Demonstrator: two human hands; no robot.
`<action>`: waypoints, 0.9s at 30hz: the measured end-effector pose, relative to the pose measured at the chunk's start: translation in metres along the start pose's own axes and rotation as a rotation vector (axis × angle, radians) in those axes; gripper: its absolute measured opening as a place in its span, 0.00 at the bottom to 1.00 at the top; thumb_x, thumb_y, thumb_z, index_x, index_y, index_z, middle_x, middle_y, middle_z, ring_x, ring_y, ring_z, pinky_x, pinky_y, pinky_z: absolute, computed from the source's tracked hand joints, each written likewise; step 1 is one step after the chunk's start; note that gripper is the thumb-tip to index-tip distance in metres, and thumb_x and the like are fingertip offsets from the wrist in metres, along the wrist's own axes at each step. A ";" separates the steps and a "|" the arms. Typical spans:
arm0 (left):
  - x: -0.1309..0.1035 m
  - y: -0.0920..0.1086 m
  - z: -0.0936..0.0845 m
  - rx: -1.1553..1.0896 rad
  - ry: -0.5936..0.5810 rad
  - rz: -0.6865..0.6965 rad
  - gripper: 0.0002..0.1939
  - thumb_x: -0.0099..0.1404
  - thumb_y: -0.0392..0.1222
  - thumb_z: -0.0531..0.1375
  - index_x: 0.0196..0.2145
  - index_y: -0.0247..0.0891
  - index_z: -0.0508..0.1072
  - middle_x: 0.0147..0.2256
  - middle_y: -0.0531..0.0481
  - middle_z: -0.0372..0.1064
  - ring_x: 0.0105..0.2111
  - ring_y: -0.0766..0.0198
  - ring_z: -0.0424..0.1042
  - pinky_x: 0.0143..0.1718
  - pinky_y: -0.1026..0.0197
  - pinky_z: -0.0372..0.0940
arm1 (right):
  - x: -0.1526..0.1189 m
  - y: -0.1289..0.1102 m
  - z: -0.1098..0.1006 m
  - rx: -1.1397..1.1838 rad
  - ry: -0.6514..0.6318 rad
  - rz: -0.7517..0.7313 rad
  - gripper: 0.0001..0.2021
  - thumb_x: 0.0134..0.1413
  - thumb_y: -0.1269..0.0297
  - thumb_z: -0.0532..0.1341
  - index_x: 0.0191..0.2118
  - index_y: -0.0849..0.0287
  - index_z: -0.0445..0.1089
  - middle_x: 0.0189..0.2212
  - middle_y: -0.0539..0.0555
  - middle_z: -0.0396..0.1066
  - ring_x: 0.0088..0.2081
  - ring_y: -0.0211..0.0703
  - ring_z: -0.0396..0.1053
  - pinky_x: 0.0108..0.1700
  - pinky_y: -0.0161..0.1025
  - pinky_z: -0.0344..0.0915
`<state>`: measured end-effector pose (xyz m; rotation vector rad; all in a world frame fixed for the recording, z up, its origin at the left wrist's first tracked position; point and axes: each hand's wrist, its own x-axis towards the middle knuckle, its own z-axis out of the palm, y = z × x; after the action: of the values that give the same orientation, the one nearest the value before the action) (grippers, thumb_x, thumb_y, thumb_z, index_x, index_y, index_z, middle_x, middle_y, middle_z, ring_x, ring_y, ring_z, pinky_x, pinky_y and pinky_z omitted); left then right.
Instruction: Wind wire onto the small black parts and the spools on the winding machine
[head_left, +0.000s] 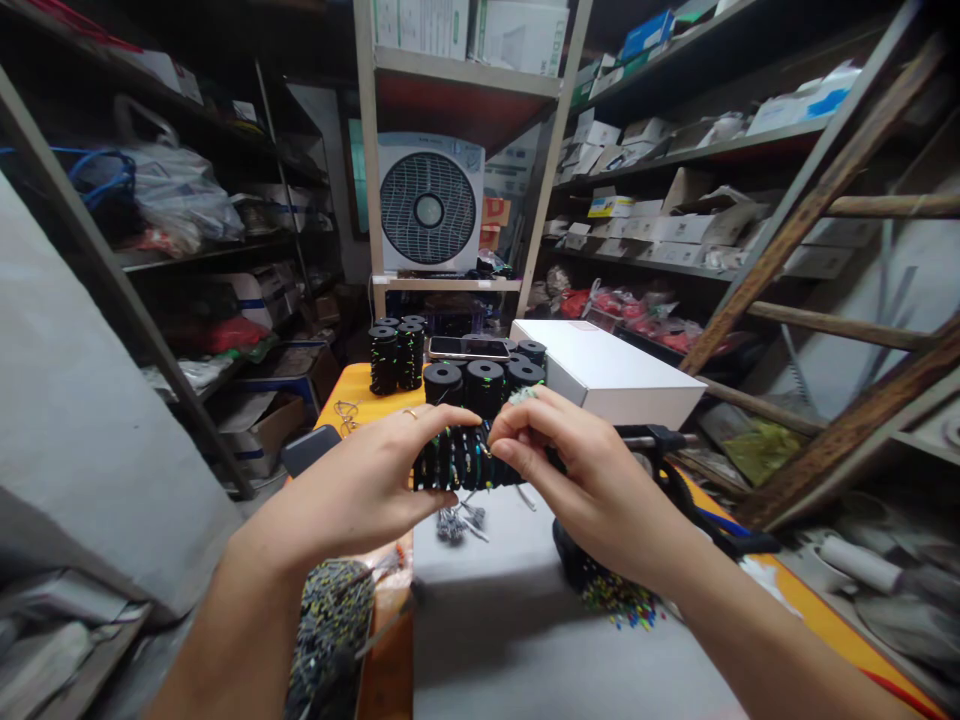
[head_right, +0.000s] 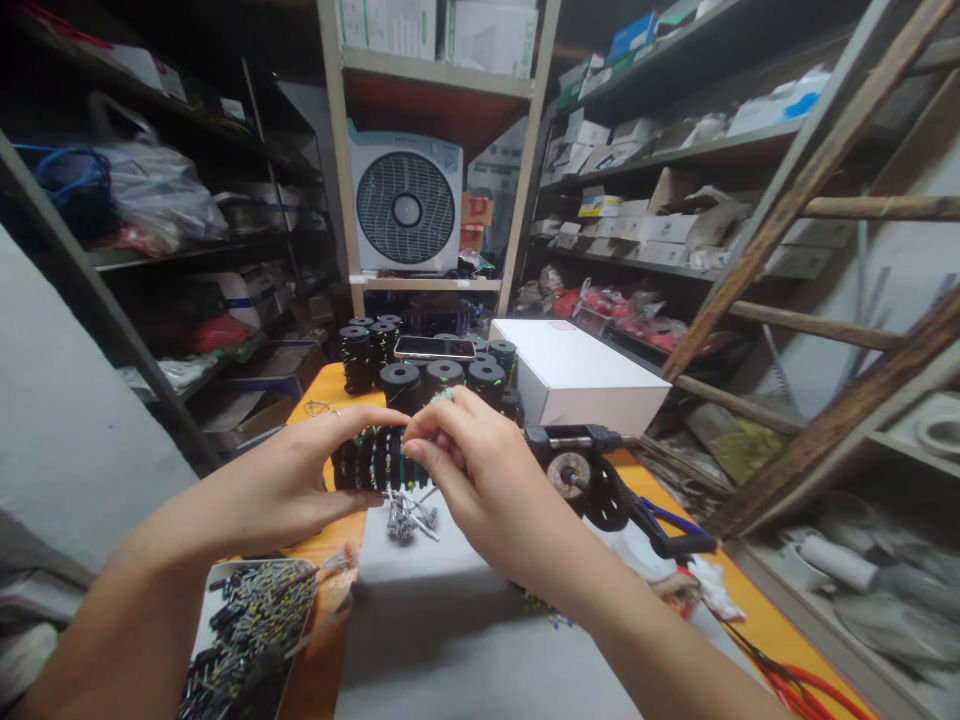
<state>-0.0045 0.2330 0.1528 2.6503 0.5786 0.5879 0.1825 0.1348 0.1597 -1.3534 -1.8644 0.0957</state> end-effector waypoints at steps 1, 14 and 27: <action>0.000 0.000 0.000 0.000 -0.003 0.001 0.31 0.59 0.38 0.64 0.57 0.49 0.59 0.53 0.55 0.67 0.52 0.63 0.66 0.52 0.61 0.59 | 0.000 0.000 0.000 -0.009 -0.004 -0.003 0.06 0.63 0.72 0.56 0.33 0.58 0.65 0.31 0.48 0.61 0.30 0.34 0.61 0.34 0.34 0.57; 0.000 -0.001 0.002 0.046 0.002 0.038 0.28 0.60 0.39 0.62 0.57 0.47 0.60 0.52 0.52 0.68 0.51 0.60 0.67 0.50 0.59 0.61 | -0.008 0.000 0.007 -0.105 -0.063 -0.049 0.06 0.64 0.74 0.53 0.36 0.59 0.63 0.35 0.51 0.58 0.36 0.37 0.60 0.38 0.36 0.58; -0.001 0.001 0.000 0.033 0.000 0.017 0.28 0.60 0.39 0.62 0.56 0.49 0.60 0.53 0.52 0.68 0.52 0.58 0.67 0.51 0.57 0.62 | -0.014 0.009 0.024 -0.264 0.077 -0.269 0.06 0.64 0.74 0.51 0.38 0.60 0.64 0.35 0.55 0.62 0.37 0.43 0.60 0.38 0.41 0.61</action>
<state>-0.0051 0.2318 0.1533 2.6886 0.5712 0.5887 0.1748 0.1364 0.1316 -1.2426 -2.0267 -0.3469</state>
